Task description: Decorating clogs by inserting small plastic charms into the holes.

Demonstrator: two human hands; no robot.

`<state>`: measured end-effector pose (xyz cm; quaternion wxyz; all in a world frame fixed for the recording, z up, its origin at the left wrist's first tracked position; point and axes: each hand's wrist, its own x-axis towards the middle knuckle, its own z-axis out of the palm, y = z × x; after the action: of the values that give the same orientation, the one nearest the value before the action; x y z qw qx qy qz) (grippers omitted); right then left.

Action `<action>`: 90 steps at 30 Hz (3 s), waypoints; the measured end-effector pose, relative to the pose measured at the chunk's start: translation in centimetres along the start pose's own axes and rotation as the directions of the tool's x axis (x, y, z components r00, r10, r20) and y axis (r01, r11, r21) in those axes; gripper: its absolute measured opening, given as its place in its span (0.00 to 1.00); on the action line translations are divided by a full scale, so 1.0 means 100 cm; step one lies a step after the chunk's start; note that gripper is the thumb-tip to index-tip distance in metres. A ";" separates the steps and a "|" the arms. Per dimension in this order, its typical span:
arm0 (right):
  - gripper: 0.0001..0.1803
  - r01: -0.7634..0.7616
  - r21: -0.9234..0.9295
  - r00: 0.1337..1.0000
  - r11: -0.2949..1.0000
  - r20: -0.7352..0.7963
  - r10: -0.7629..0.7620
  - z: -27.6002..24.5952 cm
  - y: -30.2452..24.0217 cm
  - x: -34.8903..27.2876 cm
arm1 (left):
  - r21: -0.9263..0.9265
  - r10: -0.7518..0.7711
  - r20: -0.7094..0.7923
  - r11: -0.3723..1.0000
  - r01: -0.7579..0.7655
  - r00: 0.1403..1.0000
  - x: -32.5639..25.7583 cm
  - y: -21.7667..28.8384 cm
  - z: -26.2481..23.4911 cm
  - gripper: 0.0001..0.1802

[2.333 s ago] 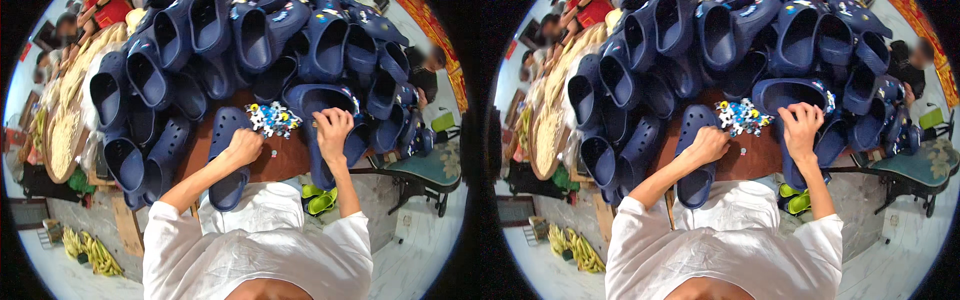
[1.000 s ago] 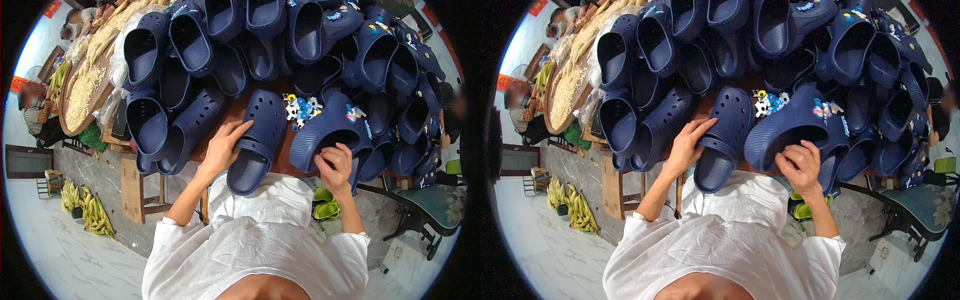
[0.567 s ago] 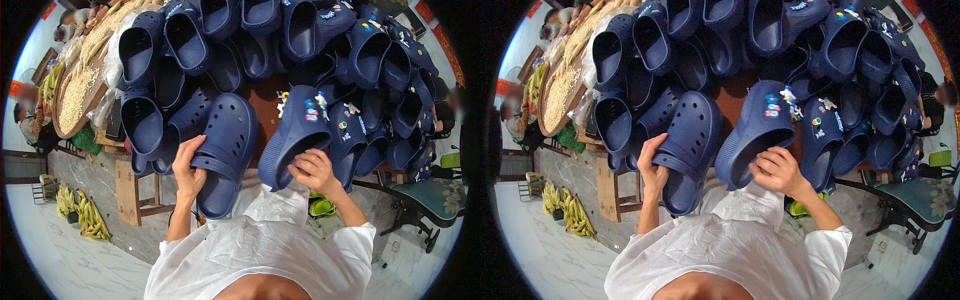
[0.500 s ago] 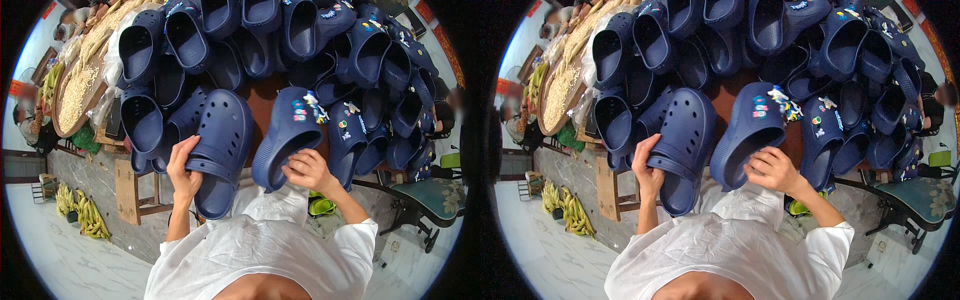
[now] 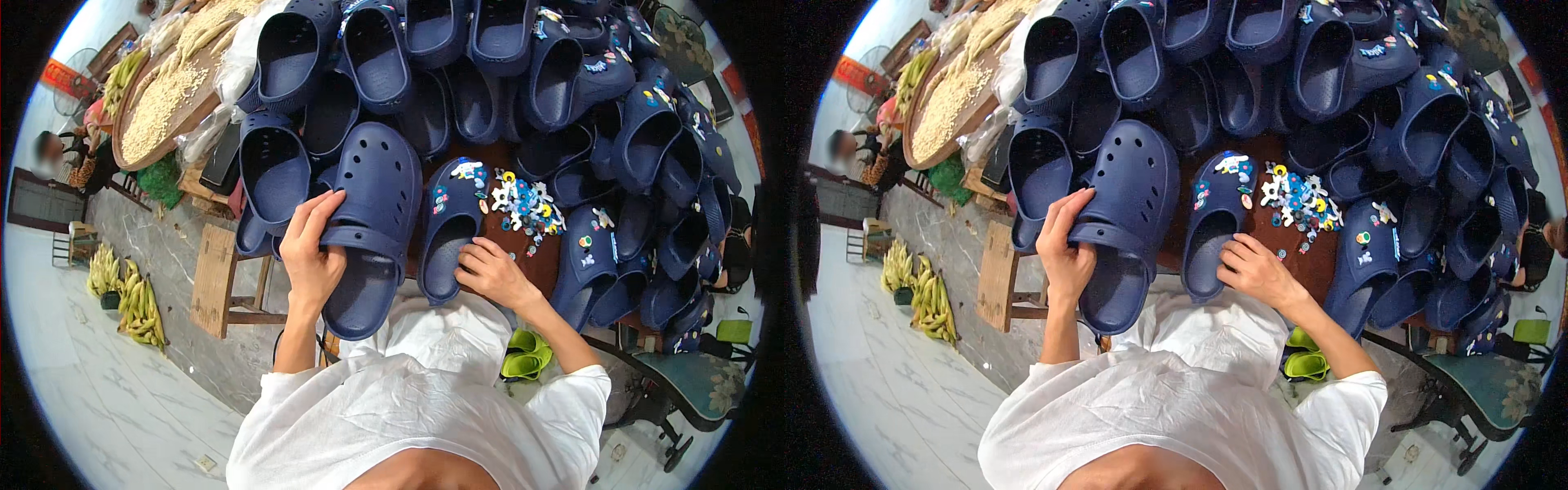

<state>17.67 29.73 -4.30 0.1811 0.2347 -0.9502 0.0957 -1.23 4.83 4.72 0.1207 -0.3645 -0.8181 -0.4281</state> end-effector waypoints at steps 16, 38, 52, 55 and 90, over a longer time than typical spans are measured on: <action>0.18 -0.384 0.179 0.893 0.906 -0.178 0.413 0.000 -0.027 0.013 | 0.008 0.023 -0.168 1.000 -0.021 0.986 0.048 -0.013 0.057 0.26; 0.21 -0.649 0.236 0.658 0.723 -0.304 0.689 0.027 -0.021 0.022 | 0.037 0.087 -0.052 0.996 -0.085 0.995 0.026 -0.030 0.063 0.40; 0.21 -0.644 0.227 0.671 0.731 -0.292 0.682 0.029 -0.019 0.022 | -0.049 -0.072 -0.033 0.996 0.070 0.997 0.027 -0.022 0.060 0.33; 0.21 -0.643 0.235 0.670 0.729 -0.291 0.683 0.028 -0.018 0.024 | -0.080 -0.121 0.044 0.989 0.124 0.992 0.039 -0.005 0.039 0.31; 0.21 -0.643 0.214 0.679 0.736 -0.286 0.676 0.025 -0.017 0.024 | -0.004 0.254 0.571 0.952 -0.306 0.781 0.180 -0.069 -0.109 0.26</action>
<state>15.73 26.65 -5.45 0.2866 -0.1358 -0.9176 0.2396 -20.03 2.56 16.23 -0.0486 -0.5865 -0.7717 -0.2412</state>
